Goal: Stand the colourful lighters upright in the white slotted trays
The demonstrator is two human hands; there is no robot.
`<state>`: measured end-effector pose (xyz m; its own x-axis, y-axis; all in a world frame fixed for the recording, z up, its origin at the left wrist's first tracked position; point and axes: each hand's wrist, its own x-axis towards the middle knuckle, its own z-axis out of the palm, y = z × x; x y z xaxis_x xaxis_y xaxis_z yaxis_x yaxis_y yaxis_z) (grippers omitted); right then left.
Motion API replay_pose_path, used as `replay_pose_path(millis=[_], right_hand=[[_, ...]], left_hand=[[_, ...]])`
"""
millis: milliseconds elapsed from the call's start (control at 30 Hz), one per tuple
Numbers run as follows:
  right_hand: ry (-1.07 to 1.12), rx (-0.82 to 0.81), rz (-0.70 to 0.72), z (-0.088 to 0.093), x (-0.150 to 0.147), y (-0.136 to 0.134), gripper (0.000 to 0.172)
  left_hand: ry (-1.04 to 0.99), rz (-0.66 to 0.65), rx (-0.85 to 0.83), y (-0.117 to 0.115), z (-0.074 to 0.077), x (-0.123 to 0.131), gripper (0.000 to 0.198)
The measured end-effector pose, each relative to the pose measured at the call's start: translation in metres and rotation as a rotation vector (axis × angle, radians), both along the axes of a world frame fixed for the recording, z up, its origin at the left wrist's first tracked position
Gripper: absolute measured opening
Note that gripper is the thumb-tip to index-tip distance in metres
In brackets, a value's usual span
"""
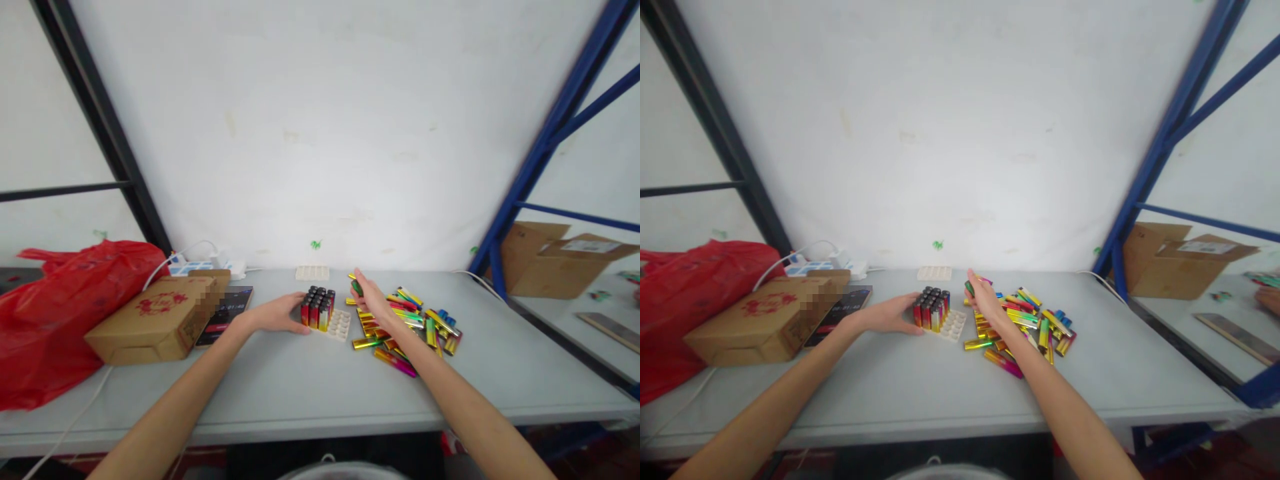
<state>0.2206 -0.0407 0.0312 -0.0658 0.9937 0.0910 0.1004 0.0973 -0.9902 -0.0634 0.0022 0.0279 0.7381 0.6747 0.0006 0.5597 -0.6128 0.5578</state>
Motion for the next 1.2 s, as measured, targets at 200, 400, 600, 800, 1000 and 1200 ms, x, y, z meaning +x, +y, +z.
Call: replay_pose_path(millis=[200, 400, 600, 800, 1000, 1200], right_hand=[[-0.046, 0.021, -0.095, -0.004, -0.01, 0.0, 0.054], [-0.117, 0.118, -0.112, -0.007, -0.003, 0.003, 0.057], [-0.112, 0.17, -0.097, -0.006, -0.002, 0.0, 0.073], [-0.286, 0.367, 0.018, -0.005, 0.003, 0.001, 0.048], [-0.47, 0.405, 0.01, -0.018, 0.012, 0.009, 0.02], [-0.701, 0.615, -0.045, -0.037, -0.003, 0.008, 0.019]], left_hand=[[-0.035, 0.007, 0.024, -0.004, -0.005, 0.006, 0.094], [-0.071, -0.03, 0.043, -0.008, -0.002, 0.008, 0.087], [-0.081, -0.04, 0.036, -0.01, -0.001, 0.009, 0.083], [-0.076, -0.04, 0.021, -0.007, -0.004, 0.009, 0.083], [-0.083, -0.061, 0.018, -0.005, -0.005, 0.008, 0.079], [-0.068, -0.036, 0.042, -0.003, -0.008, 0.008, 0.08]])
